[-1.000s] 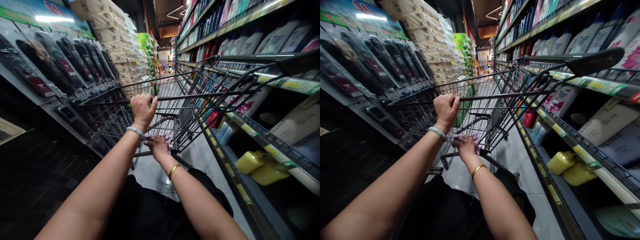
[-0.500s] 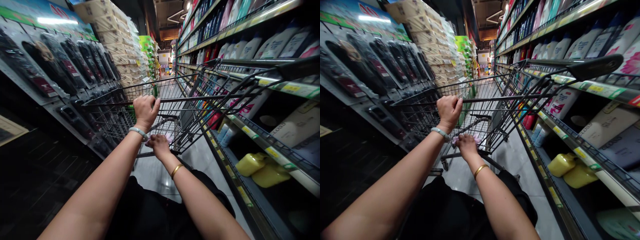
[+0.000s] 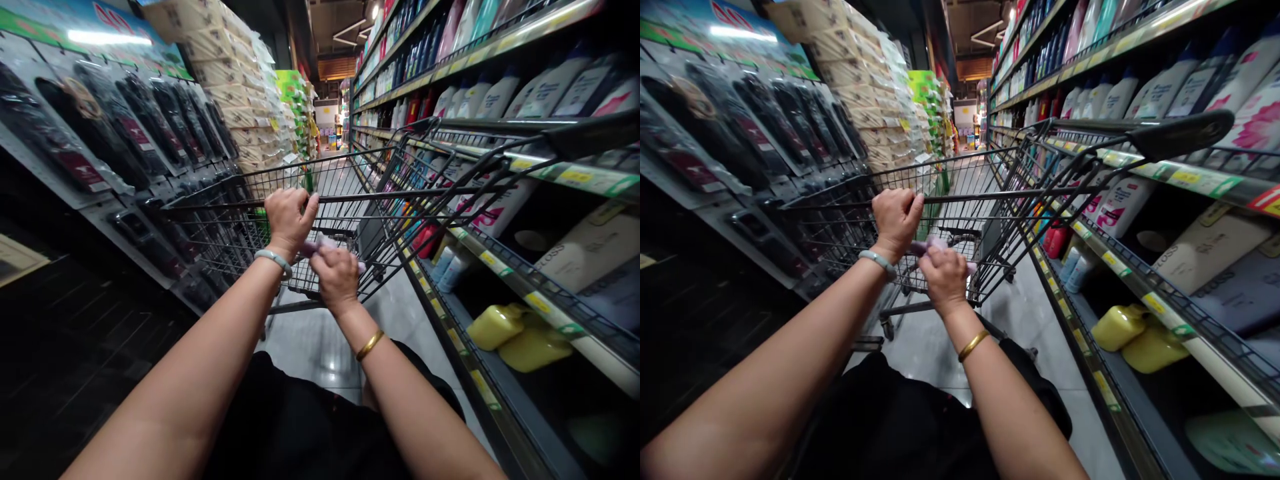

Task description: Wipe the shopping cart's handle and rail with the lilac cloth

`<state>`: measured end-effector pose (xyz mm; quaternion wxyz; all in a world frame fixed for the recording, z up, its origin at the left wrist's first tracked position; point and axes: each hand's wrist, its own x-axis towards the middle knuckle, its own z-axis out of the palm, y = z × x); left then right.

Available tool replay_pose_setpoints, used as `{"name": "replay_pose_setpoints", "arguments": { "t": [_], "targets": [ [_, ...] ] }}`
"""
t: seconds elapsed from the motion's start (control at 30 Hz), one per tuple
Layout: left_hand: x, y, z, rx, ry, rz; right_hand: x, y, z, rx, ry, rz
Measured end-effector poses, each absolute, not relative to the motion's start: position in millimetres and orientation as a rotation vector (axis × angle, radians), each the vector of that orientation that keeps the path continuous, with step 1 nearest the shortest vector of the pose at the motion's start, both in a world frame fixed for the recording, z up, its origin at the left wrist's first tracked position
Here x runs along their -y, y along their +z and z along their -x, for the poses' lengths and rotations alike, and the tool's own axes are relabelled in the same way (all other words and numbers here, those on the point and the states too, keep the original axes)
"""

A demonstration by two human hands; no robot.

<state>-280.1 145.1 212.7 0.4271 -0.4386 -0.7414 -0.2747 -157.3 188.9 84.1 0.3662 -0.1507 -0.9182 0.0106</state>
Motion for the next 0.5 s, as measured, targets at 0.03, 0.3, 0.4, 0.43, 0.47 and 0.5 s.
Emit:
{"name": "replay_pose_setpoints", "arguments": {
  "t": [0.03, 0.3, 0.4, 0.43, 0.47, 0.5],
  "targets": [
    [-145.4, 213.0, 280.3, 1.854, -0.69, 1.093, -191.7, 86.9, 153.9, 2.342, 0.021, 0.412],
    [-148.3, 218.5, 284.0, 1.925, -0.718, 1.115, -205.7, 89.3, 143.4, 2.354, 0.115, 0.455],
    [-148.5, 220.1, 287.1, 1.934, -0.7, 1.118, -215.7, 93.1, 135.7, 2.149, 0.186, 0.571],
    [-148.8, 220.5, 288.2, 1.934, -0.698, 1.115, -217.7, 93.5, 134.1, 2.129, 0.201, 0.582],
    [-149.3, 220.9, 289.3, 1.935, -0.699, 1.111, -218.9, 93.6, 133.1, 2.136, 0.209, 0.578],
    [-149.8, 221.3, 290.4, 1.936, -0.701, 1.108, -219.6, 94.1, 132.4, 2.161, 0.21, 0.558]
  ]
}}
